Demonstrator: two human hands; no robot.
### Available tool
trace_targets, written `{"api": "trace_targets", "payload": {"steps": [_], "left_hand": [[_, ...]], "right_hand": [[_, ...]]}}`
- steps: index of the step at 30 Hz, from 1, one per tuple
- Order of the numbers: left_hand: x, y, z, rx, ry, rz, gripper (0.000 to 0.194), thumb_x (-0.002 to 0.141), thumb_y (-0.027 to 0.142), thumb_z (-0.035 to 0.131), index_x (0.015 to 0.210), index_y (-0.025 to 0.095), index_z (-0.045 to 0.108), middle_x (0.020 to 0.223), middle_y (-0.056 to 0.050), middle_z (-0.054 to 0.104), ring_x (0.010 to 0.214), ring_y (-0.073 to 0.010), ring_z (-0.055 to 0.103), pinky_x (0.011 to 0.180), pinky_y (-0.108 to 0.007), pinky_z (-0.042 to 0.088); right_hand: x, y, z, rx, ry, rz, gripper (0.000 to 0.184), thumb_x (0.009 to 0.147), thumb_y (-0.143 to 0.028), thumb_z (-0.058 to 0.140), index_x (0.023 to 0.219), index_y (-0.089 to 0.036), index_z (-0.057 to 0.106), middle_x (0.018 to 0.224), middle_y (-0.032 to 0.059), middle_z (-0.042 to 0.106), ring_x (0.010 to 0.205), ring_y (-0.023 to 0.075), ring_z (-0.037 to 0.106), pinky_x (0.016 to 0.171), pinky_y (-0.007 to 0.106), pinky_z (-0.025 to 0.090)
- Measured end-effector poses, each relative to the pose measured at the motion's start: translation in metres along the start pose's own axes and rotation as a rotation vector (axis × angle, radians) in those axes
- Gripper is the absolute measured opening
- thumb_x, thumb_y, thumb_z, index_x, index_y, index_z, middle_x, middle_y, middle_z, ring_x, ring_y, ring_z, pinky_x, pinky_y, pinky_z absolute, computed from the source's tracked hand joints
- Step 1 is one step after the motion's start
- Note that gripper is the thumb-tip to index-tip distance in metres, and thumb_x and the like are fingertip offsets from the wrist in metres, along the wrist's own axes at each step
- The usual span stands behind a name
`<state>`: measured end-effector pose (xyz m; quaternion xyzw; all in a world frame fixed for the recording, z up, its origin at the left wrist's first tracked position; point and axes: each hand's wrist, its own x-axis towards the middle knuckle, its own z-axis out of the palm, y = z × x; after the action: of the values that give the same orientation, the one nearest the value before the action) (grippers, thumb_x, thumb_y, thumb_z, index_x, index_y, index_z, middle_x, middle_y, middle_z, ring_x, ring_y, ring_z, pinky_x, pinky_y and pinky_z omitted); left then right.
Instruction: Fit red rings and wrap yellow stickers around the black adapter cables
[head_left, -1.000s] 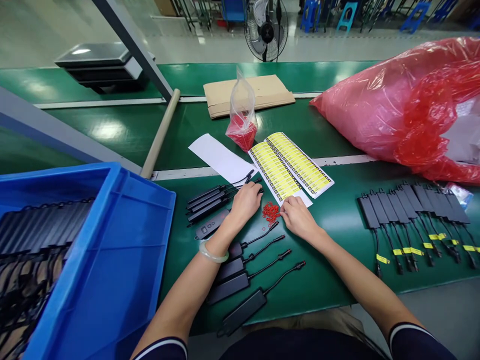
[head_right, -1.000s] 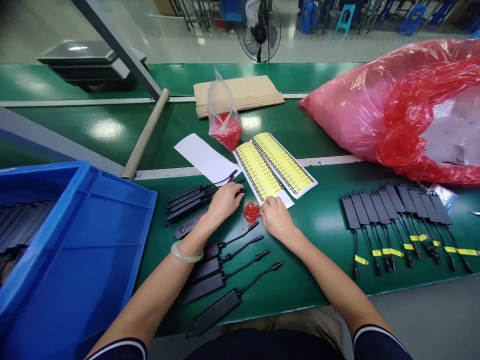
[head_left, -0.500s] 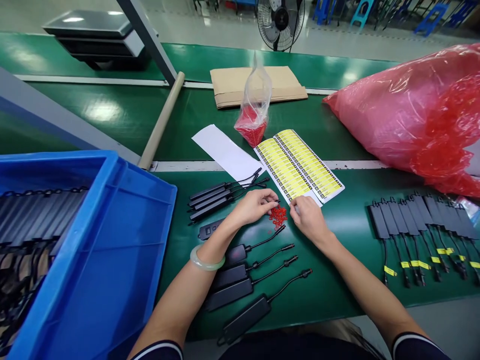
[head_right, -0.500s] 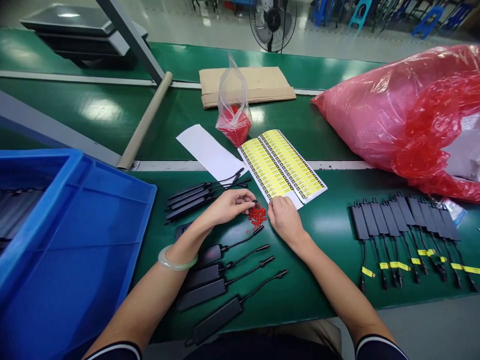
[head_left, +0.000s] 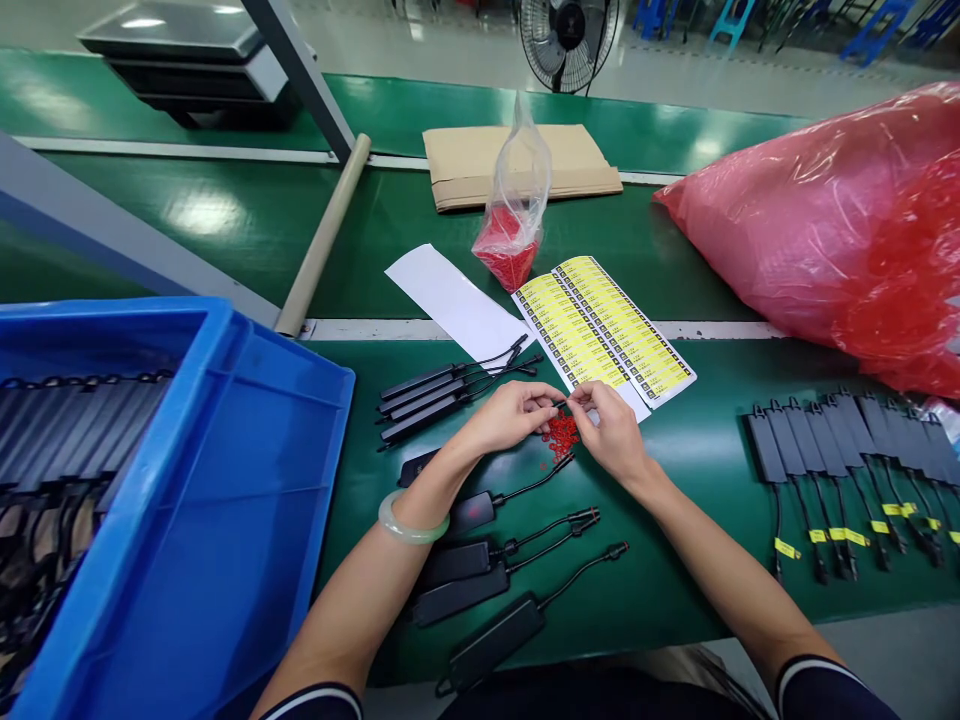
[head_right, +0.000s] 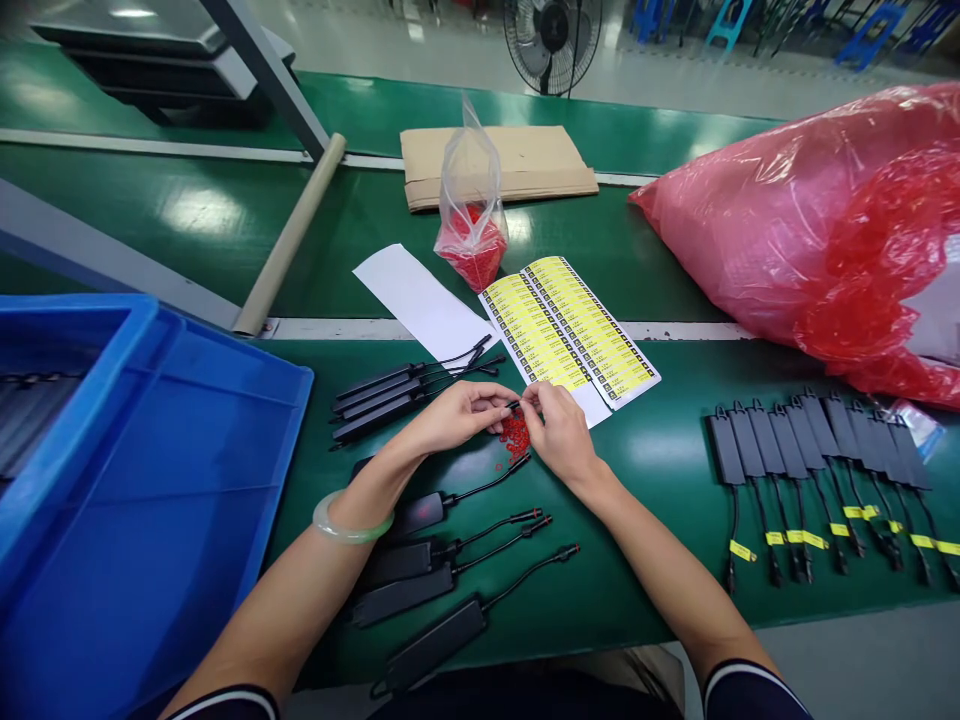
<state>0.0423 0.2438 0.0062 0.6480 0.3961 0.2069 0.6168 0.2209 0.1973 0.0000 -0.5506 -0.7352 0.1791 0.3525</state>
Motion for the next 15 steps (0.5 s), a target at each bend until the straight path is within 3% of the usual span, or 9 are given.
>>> {"api": "trace_targets", "payload": {"steps": [6,15], "left_hand": [[-0.002,0.001,0.004,0.261,0.136,0.042,0.017,0.08,0.017,0.058,0.094,0.016,0.067,0.066,0.0,0.065,0.058,-0.0127,0.059,0.057,-0.023,0.045],[-0.005,0.012,0.012,0.494,0.213,0.087,0.011,0.076,0.009,0.053,0.075,0.018,0.058,0.056,0.005,0.051,0.054,-0.0126,0.048,0.054,-0.024,0.034]], "right_hand": [[-0.003,-0.002,0.007,-0.076,0.006,-0.112,0.01,0.092,-0.014,0.045,0.095,-0.021,0.051,0.09,0.0092,0.063,0.085,0.025,0.058,0.077,0.039,0.049],[-0.005,-0.001,0.013,-0.123,-0.082,-0.18,0.011,0.093,-0.015,0.044,0.098,-0.02,0.052,0.089,0.0091,0.064,0.086,0.0247,0.058,0.075,0.037,0.05]]}}
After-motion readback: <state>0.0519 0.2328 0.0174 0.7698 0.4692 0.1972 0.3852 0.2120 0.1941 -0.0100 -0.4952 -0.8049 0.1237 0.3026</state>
